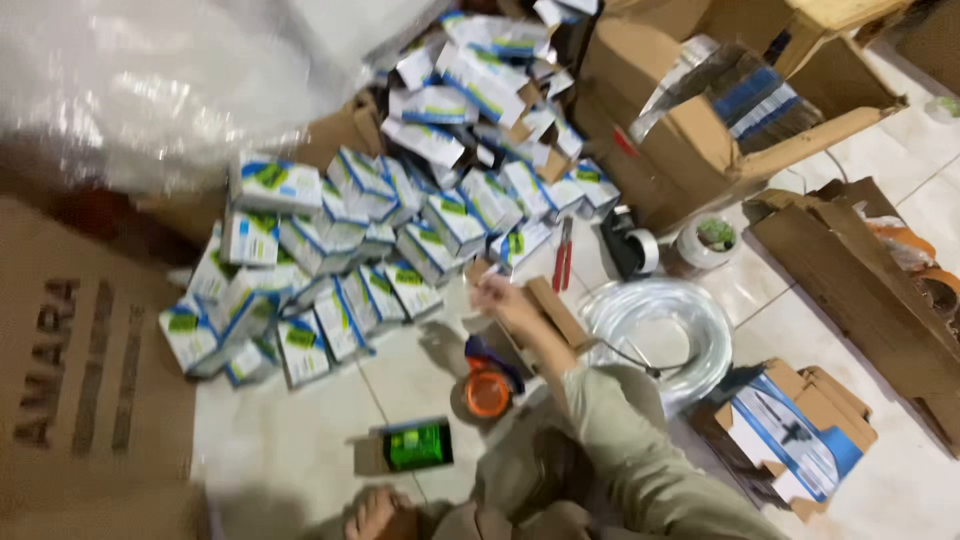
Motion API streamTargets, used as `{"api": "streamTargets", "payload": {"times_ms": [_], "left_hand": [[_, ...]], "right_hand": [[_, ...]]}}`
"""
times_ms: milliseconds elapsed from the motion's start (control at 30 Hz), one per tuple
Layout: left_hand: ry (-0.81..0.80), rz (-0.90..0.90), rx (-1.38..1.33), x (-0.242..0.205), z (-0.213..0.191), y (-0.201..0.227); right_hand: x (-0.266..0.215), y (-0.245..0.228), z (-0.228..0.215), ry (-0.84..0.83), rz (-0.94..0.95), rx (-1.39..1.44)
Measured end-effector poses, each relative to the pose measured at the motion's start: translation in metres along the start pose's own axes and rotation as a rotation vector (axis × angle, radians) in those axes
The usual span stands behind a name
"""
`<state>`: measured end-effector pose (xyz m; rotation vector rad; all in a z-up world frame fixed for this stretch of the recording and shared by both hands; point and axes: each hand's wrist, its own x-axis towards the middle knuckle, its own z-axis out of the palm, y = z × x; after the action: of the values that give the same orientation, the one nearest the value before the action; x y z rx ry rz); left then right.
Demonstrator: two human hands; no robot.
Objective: The person sits on the floor and packs small green devices into cardboard boxes. They place a clear plastic cover inside, add a small white packet, and then insert the device. The person seals the box using a handheld tape dispenser and places the finished package into a larger shipping box.
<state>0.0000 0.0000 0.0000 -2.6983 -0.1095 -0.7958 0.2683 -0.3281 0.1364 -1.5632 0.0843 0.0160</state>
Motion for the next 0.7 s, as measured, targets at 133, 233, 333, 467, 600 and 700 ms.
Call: {"api": "streamTargets", "payload": {"times_ms": [133, 233, 333, 467, 600, 700], "left_hand": [[-0.501, -0.344, -0.105, 0.024, -0.057, 0.014], [-0.760, -0.421, -0.335, 0.049, -0.101, 0.001], [-0.586, -0.538, -0.619, 0.057, -0.100, 0.003], [-0.480, -0.619, -1.258, 0.067, -0.095, -0.001], [-0.454, -0.516, -1.383, 0.067, -0.078, -0.001], [-0.506, -0.452, -1.256, 0.060, -0.063, -0.001]], "right_hand": [[-0.090, 0.083, 0.045, -0.203, 0.055, 0.034], [-0.144, 0.113, 0.065, -0.194, -0.015, -0.295], [-0.165, 0.147, 0.074, -0.169, -0.053, -0.324], [-0.184, 0.189, 0.086, -0.213, 0.034, -0.059], [-0.181, 0.144, 0.086, -0.256, 0.153, -0.103], [-0.195, 0.116, 0.093, -0.194, -0.038, -0.376]]}}
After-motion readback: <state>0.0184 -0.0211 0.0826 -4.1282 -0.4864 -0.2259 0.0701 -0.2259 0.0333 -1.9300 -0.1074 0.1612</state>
